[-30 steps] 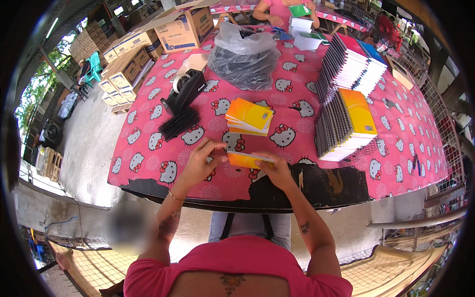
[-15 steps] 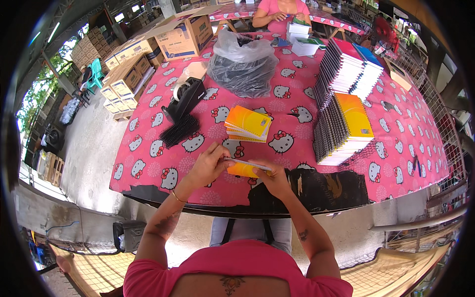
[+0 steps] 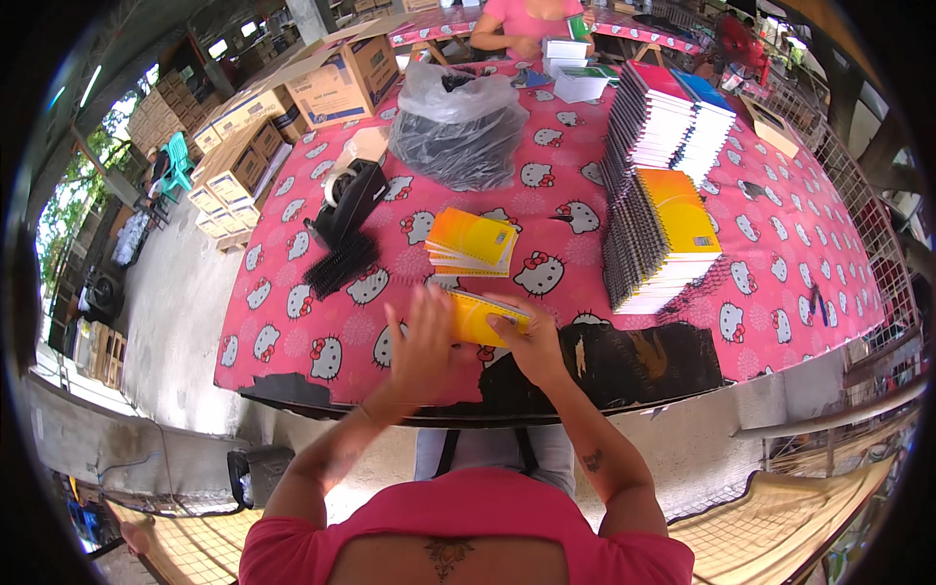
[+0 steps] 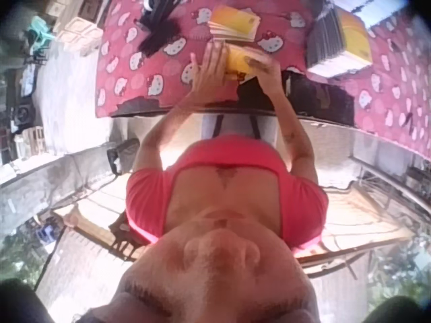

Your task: The person aligns notebooks by hand and places them into stacks on a table.

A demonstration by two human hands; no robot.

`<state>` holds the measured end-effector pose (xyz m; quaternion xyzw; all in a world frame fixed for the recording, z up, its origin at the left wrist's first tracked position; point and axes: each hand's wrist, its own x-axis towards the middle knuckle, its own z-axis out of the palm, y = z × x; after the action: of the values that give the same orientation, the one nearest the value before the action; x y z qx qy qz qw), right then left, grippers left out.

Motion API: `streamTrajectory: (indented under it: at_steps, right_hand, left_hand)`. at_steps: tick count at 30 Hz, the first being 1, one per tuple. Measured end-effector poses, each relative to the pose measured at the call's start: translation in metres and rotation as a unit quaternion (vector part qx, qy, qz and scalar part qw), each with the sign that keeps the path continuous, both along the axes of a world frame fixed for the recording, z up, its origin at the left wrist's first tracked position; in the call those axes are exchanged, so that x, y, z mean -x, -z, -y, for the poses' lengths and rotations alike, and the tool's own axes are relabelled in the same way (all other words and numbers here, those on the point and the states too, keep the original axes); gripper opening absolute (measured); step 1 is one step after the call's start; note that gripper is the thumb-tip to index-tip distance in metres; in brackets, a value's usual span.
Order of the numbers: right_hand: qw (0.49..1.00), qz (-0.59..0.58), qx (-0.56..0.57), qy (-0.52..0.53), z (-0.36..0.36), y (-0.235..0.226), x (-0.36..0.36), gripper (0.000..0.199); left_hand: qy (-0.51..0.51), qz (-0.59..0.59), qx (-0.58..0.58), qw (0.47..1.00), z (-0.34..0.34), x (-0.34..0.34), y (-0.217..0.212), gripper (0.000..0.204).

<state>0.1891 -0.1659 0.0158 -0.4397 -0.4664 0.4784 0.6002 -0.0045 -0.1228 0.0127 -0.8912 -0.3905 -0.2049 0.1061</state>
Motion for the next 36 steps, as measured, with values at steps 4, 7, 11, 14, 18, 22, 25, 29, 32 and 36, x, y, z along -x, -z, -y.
streamTrajectory:
  at_steps: [4,7,11,14,18,22,25,29,32,36]
  right_hand:
    - [0.993,0.111,-0.041,0.004,-0.004,0.001,-0.004,0.031]
    - [0.999,-0.012,0.025,-0.041,0.0,-0.015,-0.001,0.033]
    - [0.99,0.128,-0.058,-0.007,-0.001,-0.012,-0.003,0.036]
    - [0.998,0.05,0.013,-0.04,0.002,-0.018,0.001,0.037]
    - [0.997,0.055,-0.04,-0.024,0.001,-0.006,-0.002,0.041]
    - [0.998,0.028,0.029,-0.053,-0.002,0.0,0.002,0.046]
    - [0.997,0.048,-0.049,0.031,-0.005,0.0,-0.004,0.042]
    - [0.992,0.107,-0.028,-0.053,-0.011,0.048,-0.02,0.034]
    - [0.99,0.099,0.02,-0.094,-0.01,0.053,-0.022,0.032]
    - [0.991,0.111,0.015,-0.075,-0.005,0.048,-0.025,0.026]
  left_hand:
    - [-0.027,0.042,-0.077,0.996,-0.02,-0.011,-0.047,0.08]
    - [-0.011,-0.025,-0.06,0.998,-0.011,-0.004,-0.018,0.083]
    - [0.004,0.012,-0.076,0.997,-0.004,-0.01,-0.037,0.085]
    - [0.007,0.008,-0.041,0.999,-0.019,-0.014,-0.05,0.087]
    - [0.114,0.033,-0.001,0.993,0.022,-0.012,0.0,0.089]
    - [0.054,0.026,0.0,0.998,-0.006,-0.024,-0.031,0.088]
    - [0.168,0.115,0.054,0.978,0.044,-0.017,0.015,0.074]
    - [0.15,0.022,0.061,0.987,-0.027,-0.009,-0.018,0.064]
    - [0.155,0.003,0.094,0.983,-0.03,-0.013,-0.019,0.063]
    - [0.154,0.015,0.065,0.986,0.024,-0.031,-0.001,0.078]
